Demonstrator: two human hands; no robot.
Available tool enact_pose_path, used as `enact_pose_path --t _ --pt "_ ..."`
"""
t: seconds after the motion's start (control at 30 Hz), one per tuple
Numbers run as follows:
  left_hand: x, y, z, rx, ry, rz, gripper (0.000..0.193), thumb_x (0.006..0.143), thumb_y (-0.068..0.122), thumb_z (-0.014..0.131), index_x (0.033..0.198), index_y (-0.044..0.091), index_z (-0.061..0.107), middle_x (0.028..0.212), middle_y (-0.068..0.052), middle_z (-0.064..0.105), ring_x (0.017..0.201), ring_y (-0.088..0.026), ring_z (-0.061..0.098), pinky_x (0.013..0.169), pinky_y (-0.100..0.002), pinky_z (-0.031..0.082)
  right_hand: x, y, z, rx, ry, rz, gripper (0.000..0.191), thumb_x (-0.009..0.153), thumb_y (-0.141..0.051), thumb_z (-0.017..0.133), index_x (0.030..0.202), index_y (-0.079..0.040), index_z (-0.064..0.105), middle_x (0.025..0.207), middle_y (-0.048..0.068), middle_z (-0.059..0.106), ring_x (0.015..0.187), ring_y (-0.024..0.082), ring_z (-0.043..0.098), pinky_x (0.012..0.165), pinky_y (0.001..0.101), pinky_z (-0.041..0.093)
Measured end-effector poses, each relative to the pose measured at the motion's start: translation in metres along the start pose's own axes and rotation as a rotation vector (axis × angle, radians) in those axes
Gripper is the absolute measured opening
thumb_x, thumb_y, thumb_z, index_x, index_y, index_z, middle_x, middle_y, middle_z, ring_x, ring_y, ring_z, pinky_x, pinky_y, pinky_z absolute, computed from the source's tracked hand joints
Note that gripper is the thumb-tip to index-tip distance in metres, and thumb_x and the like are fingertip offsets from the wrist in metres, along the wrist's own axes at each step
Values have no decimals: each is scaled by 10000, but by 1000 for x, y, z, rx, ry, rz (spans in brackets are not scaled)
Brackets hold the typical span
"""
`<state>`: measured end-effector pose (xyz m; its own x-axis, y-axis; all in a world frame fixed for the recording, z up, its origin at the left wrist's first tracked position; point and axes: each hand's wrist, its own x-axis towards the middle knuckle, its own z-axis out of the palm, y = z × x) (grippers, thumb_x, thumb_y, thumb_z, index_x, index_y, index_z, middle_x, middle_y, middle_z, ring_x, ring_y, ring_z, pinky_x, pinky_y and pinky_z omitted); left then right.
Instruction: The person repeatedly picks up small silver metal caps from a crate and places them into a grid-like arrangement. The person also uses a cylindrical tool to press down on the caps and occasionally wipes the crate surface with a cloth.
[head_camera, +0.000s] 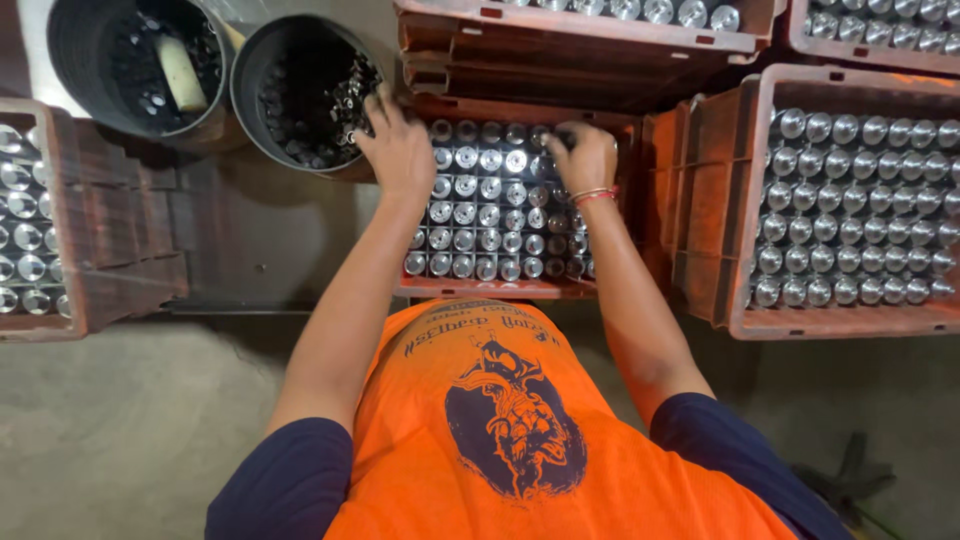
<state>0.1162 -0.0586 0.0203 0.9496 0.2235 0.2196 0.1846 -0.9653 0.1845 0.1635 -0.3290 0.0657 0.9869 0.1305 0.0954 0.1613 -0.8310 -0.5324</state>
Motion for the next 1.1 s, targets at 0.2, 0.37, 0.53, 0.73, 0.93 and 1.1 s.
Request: enact_pose_path --t 0.2,0.37,0.53,0.73,0.93,1.1 --pt "2 13 -17 -182 -91 -197 211 741 163 751 903 35 793 1551 -221 339 1416 -452 266 981 -670 312 10 -17 13 -126 41 2 304 824 -371 859 929 -89 818 966 217 745 875 405 709 777 471 564" --pt "-2 -2 -22 -209 71 -61 460 824 229 819 1225 25 721 1587 -164 372 1477 -414 265 1047 -650 279 4 -23 26 -153 28 147 247 820 -354 810 947 -143 822 1045 191 746 900 404 699 775 495 550" --pt "-7 -39 -24 -1522 12 -456 266 1072 328 661 1217 110 609 1261 -159 560 1160 -346 483 949 -503 425 -4 -17 34 -260 150 43 129 953 -221 723 1009 -208 839 1184 179 731 1015 406 695 867 483 550" --pt "18 -25 -28 -1725 -347 -584 273 1063 189 563 1254 115 383 1061 -168 585 837 -305 619 684 -419 539 -17 7 20 47 266 2 319 946 -287 731 986 29 742 996 201 706 961 402 682 875 458 540" --pt "-1 -12 -33 -346 -159 112 345 891 120 660 1147 -56 509 1173 -362 566 748 -443 672 654 -501 575 -17 20 6 806 105 314 306 1080 -294 618 1199 -12 623 1045 189 657 902 352 649 789 455 518" --pt "6 -11 -16 -133 -218 240 121 941 16 626 1055 -26 623 1286 -291 560 962 -413 665 758 -470 586 -12 7 14 345 -80 294 440 1007 -336 732 1250 -6 572 1029 269 661 898 427 669 792 508 537"
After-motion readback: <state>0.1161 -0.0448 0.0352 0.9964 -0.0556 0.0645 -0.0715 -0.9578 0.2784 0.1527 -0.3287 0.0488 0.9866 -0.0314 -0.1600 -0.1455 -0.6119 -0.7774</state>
